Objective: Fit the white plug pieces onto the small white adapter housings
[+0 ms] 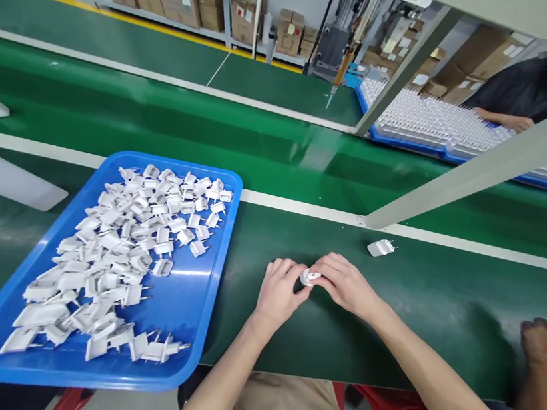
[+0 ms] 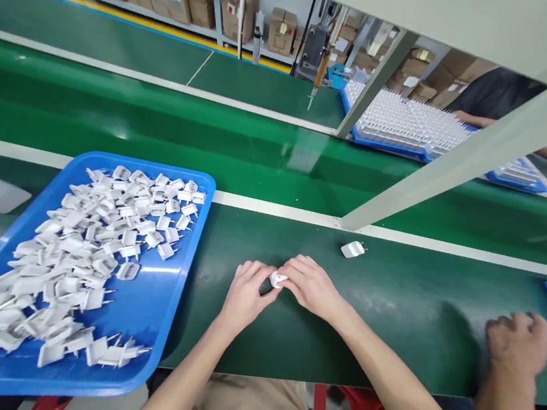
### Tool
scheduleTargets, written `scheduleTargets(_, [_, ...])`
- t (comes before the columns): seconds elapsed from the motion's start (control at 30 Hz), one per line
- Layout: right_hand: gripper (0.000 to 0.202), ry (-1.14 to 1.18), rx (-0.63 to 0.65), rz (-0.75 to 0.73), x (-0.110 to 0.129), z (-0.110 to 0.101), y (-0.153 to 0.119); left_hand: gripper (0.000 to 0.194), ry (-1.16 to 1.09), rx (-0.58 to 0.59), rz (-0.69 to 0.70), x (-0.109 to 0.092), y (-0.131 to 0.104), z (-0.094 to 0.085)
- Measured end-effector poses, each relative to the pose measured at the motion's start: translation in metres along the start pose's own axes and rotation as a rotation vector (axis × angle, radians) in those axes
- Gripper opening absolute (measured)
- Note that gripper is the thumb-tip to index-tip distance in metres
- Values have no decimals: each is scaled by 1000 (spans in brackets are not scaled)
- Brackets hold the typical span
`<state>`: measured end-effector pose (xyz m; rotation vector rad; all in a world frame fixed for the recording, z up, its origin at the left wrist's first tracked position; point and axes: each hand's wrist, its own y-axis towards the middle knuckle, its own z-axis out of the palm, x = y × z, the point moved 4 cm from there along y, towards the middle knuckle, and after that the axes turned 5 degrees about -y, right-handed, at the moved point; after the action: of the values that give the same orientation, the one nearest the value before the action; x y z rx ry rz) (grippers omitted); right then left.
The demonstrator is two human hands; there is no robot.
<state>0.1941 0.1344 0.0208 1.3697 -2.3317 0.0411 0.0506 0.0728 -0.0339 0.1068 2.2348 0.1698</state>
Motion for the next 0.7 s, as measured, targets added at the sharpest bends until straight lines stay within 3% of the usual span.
scheduleTargets(0.2, [31,-122,104,-81,-3,11,2,15,-3,-18,26,2,-2,1])
scheduleTargets(0.43, [50,-125,-60,73,-56,-55,-31,17,23,11,16,-2,1,1])
scheduleTargets(0.5, [43,-117,-70,108,-57,-50,-27,24,58,42,-20,-9,-3,-1])
scheduleTargets(0.6, [32,-120,-70,147,-40,-25,-15,49,81,73,-105,-22,-22,-7])
scheduleTargets(0.7, [44,-382,-104,348,-46,-25,-19,55,1,140,-41,-42,-56,-13])
